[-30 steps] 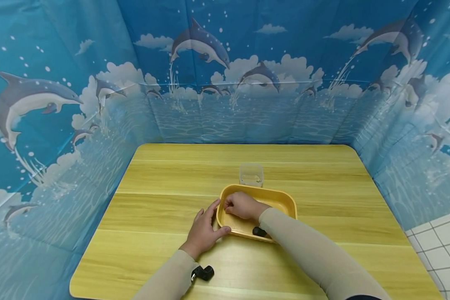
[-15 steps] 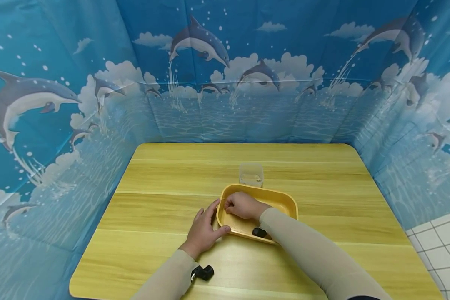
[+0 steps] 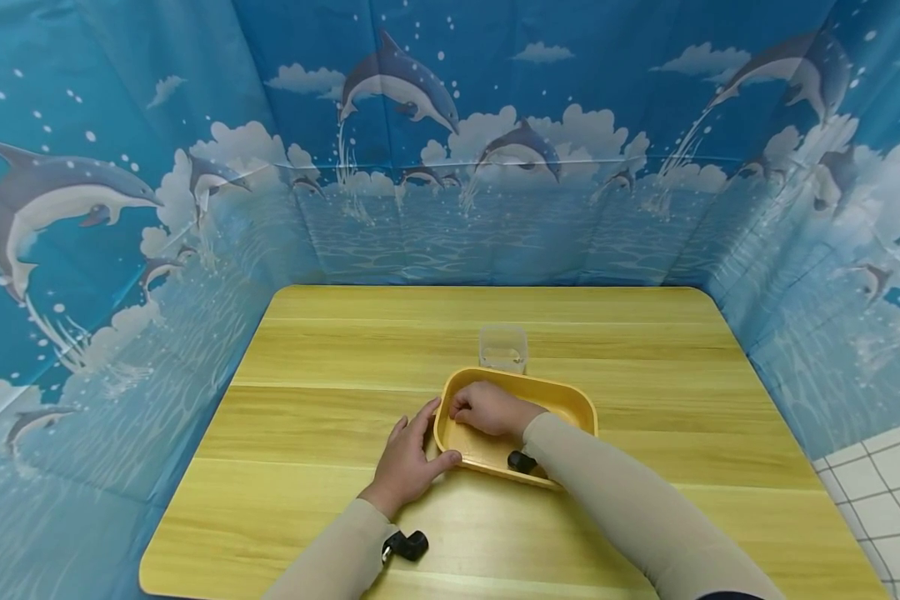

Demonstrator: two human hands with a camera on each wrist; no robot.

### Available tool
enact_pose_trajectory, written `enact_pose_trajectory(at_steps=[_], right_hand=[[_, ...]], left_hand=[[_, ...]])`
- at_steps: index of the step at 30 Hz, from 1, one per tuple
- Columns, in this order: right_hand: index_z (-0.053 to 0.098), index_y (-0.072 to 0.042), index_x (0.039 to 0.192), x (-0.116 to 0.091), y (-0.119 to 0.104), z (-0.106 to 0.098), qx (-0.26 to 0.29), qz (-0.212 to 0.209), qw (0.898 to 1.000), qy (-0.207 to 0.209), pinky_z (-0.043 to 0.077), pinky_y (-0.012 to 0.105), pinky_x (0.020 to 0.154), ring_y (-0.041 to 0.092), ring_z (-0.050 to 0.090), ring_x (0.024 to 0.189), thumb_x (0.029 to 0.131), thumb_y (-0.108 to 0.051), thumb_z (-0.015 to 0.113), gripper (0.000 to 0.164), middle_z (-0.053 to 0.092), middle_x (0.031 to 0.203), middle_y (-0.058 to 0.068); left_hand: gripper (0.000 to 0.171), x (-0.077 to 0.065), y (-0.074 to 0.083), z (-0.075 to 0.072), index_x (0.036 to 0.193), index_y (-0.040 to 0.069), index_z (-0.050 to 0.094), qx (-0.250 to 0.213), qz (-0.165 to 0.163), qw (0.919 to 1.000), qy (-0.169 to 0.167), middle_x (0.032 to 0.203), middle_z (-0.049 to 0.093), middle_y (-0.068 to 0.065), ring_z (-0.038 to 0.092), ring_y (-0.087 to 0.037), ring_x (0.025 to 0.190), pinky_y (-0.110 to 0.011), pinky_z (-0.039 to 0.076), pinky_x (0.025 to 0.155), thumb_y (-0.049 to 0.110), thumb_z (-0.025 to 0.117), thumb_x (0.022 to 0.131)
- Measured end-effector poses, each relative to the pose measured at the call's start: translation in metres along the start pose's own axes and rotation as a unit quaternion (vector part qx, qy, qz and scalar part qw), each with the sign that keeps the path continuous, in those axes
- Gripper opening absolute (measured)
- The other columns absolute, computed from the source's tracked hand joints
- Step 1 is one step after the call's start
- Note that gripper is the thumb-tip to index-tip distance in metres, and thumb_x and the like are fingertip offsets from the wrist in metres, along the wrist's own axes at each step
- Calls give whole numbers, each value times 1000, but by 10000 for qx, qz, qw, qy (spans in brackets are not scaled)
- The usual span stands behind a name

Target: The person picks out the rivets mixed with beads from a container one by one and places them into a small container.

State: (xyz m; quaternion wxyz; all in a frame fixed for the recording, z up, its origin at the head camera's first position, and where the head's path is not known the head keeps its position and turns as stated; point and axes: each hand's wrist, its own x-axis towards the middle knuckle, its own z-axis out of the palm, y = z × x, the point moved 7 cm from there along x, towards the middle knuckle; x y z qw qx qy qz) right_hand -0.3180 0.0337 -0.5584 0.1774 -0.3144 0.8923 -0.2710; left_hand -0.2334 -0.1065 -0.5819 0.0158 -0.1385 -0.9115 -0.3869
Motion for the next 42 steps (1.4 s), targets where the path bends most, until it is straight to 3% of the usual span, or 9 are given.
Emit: enact_pose_trajectory(at_steps=[8,20,26,35,42], right_hand=[[78,-15,97,-5,2,-13,130,172,9996,207,49,23,71,6,57,73,104,-21,68,14,72,86,-7],[80,-12,102,-14,0,-50,129,468,9987,141,48,27,67,11,57,73,105,-24,66,19,77,95,3],[76,-10,101,-22,2,-63,386,490,9979,148,49,28,61,13,55,68,104,-23,68,15,73,90,8],[75,-7,116,-27,7,-102,909,657,9925,494,56,30,79,16,62,82,103,-17,68,17,74,101,3],[72,-7,114,-27,26,-126,632,874,9888,1028,53,34,80,20,59,84,105,-17,65,15,71,102,7]], left_hand=[[87,1,-1,2,166,23,35,12,71,10000,8,162,52,-2,53,-25,147,-58,18,133,48,76,94],[89,2,-1,0,166,24,34,41,38,10000,-71,162,51,-4,52,-27,148,-56,16,133,52,77,93],[91,2,0,1,166,23,34,47,14,9999,-119,162,51,-5,52,-27,148,-56,16,133,53,78,91],[93,3,-3,2,166,24,33,59,-14,9999,-151,163,49,-3,49,-24,150,-52,15,134,58,76,91],[94,2,-2,2,166,24,33,30,-43,9998,-171,164,49,-4,49,-24,150,-52,14,134,60,76,90]])
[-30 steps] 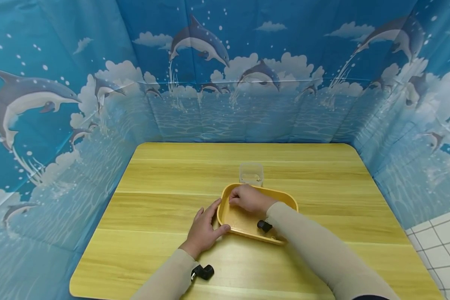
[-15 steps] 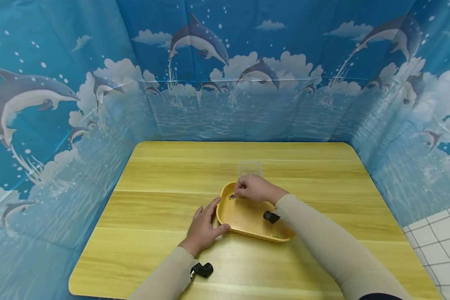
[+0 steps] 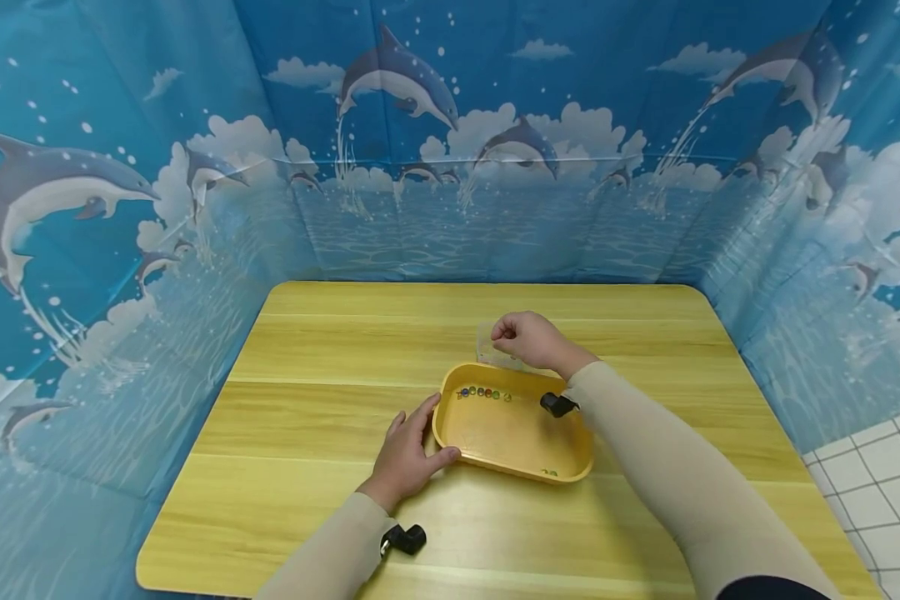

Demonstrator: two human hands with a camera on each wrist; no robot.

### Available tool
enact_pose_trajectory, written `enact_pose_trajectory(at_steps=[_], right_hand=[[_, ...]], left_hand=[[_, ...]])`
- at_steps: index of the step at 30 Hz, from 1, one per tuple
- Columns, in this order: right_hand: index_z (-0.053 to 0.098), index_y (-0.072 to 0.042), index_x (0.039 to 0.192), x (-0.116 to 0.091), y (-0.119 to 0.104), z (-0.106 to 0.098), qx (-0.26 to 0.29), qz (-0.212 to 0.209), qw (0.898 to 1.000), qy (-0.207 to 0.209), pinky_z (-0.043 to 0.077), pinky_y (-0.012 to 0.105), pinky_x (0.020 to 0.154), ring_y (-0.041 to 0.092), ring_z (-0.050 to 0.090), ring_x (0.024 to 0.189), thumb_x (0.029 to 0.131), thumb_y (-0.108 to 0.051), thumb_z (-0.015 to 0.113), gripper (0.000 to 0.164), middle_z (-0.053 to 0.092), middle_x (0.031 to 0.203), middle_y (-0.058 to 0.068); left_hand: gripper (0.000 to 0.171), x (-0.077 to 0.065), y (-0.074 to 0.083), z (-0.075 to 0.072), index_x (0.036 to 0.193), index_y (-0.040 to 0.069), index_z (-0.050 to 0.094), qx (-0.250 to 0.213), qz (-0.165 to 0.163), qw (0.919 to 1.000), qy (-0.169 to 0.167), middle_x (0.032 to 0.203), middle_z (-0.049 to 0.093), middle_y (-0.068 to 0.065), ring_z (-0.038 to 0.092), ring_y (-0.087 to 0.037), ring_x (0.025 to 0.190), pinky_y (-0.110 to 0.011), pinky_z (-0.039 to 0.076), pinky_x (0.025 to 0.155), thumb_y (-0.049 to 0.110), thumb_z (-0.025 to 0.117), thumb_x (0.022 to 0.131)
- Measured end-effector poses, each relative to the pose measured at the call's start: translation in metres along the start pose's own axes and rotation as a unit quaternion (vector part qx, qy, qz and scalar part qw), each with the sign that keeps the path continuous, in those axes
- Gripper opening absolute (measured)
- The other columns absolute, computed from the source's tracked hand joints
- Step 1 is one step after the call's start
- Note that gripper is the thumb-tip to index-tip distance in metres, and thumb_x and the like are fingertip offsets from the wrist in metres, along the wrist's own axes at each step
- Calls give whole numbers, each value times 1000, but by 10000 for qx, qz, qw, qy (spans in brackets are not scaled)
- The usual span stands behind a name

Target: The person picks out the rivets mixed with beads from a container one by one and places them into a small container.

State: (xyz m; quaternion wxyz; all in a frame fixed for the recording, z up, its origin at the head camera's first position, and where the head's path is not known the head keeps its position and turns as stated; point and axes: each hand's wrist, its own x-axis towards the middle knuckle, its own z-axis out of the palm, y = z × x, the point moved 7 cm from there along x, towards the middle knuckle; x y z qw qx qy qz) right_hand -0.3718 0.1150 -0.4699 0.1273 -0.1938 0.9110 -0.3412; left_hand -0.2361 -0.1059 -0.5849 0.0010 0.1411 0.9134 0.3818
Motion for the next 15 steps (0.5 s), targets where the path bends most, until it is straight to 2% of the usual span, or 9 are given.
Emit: enact_pose_trajectory(at_steps=[6,15], right_hand=[[70,-6,119,6,14,-11,-93,313,9993,182,53,37,82,24,61,91,107,-19,63,19,70,107,9],[66,-4,136,16,19,-15,-331,516,9979,185,57,46,98,29,65,111,110,-19,57,32,70,124,14]], left_hand=[[95,-1,-1,0,166,24,33,-35,-67,10000,-32,164,49,-4,49,-25,150,-51,14,135,63,75,89],[94,-1,1,-2,165,25,34,-71,-97,9999,-14,162,51,-5,51,-26,148,-51,13,135,60,77,89]])
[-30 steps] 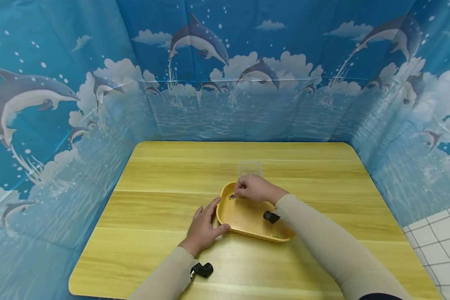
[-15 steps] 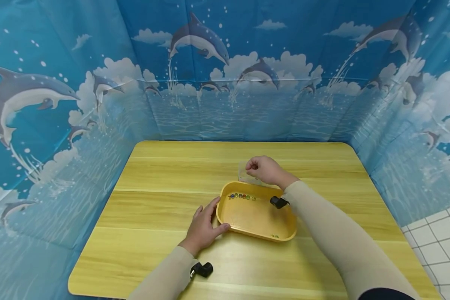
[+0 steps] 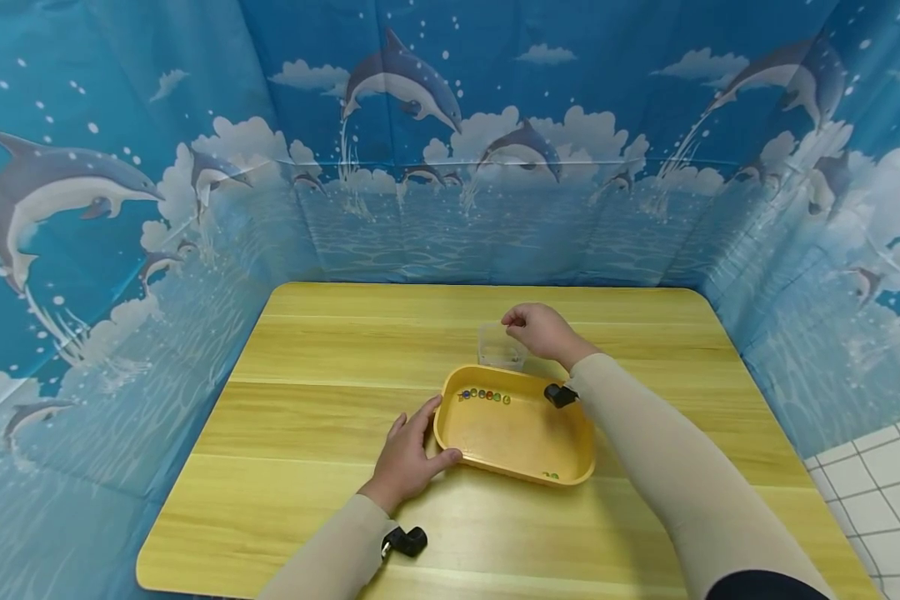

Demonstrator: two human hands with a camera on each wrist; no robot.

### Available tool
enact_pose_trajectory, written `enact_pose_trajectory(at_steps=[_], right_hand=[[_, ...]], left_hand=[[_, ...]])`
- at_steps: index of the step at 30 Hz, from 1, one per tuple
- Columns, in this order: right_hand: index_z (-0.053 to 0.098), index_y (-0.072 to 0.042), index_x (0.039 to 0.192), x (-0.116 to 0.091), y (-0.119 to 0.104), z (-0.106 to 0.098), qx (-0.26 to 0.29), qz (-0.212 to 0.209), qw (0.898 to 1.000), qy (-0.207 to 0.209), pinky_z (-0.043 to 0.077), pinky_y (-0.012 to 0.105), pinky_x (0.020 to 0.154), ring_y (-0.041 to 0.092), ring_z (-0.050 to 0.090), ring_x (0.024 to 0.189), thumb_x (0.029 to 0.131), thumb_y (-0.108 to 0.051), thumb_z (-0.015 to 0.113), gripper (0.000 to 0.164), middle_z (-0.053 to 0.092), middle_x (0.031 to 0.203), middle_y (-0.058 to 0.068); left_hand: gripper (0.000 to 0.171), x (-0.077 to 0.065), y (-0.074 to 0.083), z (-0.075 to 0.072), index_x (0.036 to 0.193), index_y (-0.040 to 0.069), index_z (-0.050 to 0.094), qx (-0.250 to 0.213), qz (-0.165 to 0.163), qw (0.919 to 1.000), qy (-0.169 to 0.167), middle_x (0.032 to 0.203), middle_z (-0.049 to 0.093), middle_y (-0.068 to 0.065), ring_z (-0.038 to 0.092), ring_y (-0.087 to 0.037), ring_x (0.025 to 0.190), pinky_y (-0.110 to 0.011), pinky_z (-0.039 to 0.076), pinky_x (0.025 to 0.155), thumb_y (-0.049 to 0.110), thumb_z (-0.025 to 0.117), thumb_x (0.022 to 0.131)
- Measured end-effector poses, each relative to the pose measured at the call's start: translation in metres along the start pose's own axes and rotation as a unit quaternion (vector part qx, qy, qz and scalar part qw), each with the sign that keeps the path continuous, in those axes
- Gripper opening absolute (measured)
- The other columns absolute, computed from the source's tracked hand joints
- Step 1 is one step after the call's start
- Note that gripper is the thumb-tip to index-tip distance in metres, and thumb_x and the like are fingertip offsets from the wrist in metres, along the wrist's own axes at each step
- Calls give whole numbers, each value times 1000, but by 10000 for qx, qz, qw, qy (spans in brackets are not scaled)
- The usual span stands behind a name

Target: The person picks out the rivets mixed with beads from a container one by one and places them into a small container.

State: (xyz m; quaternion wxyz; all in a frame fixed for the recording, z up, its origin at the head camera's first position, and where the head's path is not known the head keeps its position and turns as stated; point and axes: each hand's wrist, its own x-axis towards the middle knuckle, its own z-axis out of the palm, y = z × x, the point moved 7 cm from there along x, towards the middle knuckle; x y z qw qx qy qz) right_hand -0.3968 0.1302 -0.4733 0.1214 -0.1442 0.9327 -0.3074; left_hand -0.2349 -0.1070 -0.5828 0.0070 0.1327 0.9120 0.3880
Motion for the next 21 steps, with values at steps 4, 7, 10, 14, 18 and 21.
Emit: enact_pose_trajectory(at_steps=[4,7,10,14,18,21], right_hand=[[64,-3,141,1,2,-1,13,120,9999,12,56,50,104,32,65,120,111,-18,55,34,67,133,16],[63,-4,141,1,2,0,76,179,9998,9,55,50,106,33,64,124,111,-18,55,34,65,137,17],[63,-5,141,1,0,2,100,183,9998,-4,55,51,108,34,63,127,111,-19,55,35,65,139,17],[63,-5,142,-2,-6,6,134,129,9998,-21,54,53,109,34,62,128,110,-20,56,36,65,140,16],[64,-6,141,-7,-15,11,195,19,9998,-56,56,51,105,33,65,123,110,-20,57,35,66,138,14],[65,-7,140,-11,-22,17,251,-62,9996,-115,57,49,100,31,66,113,110,-20,57,34,66,137,13]], left_hand=[[94,0,1,-1,165,25,34,-30,11,10000,1,162,52,-5,51,-27,148,-52,13,135,61,77,89],[95,-1,0,0,165,26,34,-22,20,10000,0,161,52,-5,52,-27,148,-51,13,135,63,75,89],[95,-1,-1,0,166,27,33,17,35,10000,10,161,52,-5,52,-27,147,-51,13,135,66,74,89],[96,0,-2,1,166,27,33,22,38,10000,12,161,52,-5,52,-27,148,-51,13,135,67,73,89],[96,0,-3,1,166,28,32,29,42,10000,4,162,51,-4,51,-26,148,-51,13,135,68,72,89],[96,0,-3,1,166,28,32,37,71,10000,10,162,51,-4,51,-26,148,-51,13,135,69,72,89]])
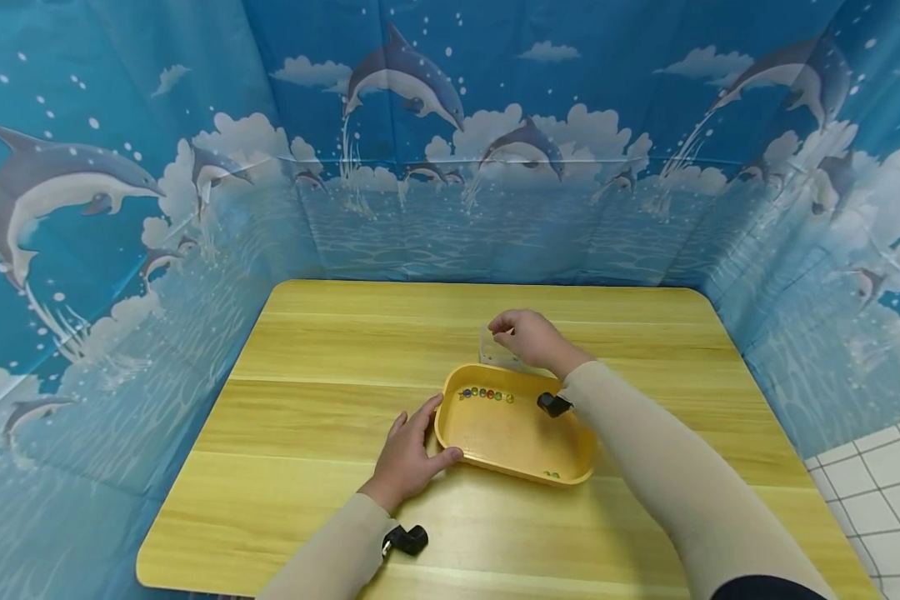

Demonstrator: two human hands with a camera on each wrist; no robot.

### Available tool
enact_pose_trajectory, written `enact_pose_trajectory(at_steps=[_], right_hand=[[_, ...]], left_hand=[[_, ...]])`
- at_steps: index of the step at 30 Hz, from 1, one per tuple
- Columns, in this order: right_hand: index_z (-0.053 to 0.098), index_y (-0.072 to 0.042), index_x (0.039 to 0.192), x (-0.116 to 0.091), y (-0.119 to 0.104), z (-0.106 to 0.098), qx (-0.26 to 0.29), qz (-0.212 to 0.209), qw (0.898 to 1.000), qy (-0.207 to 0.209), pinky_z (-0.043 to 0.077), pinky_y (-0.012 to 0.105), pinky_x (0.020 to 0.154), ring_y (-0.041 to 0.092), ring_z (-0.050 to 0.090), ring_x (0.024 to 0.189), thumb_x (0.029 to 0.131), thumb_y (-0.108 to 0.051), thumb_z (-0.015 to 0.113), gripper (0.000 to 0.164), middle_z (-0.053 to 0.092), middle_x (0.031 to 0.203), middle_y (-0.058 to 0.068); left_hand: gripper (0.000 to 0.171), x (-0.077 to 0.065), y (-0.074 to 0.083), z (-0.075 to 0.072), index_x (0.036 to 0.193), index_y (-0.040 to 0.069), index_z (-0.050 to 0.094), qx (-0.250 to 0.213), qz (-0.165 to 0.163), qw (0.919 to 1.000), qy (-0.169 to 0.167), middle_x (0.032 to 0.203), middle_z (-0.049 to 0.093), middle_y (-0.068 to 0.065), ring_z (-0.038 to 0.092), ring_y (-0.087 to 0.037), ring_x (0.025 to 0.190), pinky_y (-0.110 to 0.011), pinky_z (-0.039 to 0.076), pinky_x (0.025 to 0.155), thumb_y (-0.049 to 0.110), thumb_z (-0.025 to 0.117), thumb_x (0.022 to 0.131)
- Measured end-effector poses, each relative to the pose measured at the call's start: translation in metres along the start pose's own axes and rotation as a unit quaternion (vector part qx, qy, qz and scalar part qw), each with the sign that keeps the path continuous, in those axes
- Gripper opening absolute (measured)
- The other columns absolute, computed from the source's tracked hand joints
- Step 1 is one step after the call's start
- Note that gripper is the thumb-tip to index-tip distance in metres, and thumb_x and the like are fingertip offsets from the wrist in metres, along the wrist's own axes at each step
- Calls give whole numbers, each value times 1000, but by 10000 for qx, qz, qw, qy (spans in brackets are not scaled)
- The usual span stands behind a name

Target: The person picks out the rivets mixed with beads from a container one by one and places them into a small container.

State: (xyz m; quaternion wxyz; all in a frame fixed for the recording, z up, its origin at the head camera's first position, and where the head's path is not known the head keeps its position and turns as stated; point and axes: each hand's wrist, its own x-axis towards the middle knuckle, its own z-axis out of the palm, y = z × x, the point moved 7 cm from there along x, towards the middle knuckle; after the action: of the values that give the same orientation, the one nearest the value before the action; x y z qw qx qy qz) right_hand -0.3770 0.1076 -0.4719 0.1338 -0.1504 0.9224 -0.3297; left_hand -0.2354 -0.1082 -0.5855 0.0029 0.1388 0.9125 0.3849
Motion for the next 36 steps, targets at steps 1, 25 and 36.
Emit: enact_pose_trajectory(at_steps=[1,25,36], right_hand=[[66,-8,139,-1,-2,3,-9,-31,10000,-21,58,48,99,29,66,110,110,-21,57,33,66,136,13],[79,-13,122,-10,-24,84,-909,-990,9877,-797,61,40,95,20,72,110,103,-15,68,22,78,119,2],[78,-9,121,-9,-11,101,-1029,-970,9868,-795,60,40,100,19,71,113,102,-9,68,22,78,117,2]], left_hand=[[95,0,0,0,166,27,32,-1,15,10000,5,162,51,-4,51,-26,148,-51,14,135,68,72,89],[92,2,2,-1,166,25,32,8,142,9999,88,161,52,-4,52,-24,147,-57,16,133,59,75,92],[92,1,3,-1,166,24,33,-5,88,9999,71,162,51,-4,51,-26,148,-56,16,133,58,75,92]])
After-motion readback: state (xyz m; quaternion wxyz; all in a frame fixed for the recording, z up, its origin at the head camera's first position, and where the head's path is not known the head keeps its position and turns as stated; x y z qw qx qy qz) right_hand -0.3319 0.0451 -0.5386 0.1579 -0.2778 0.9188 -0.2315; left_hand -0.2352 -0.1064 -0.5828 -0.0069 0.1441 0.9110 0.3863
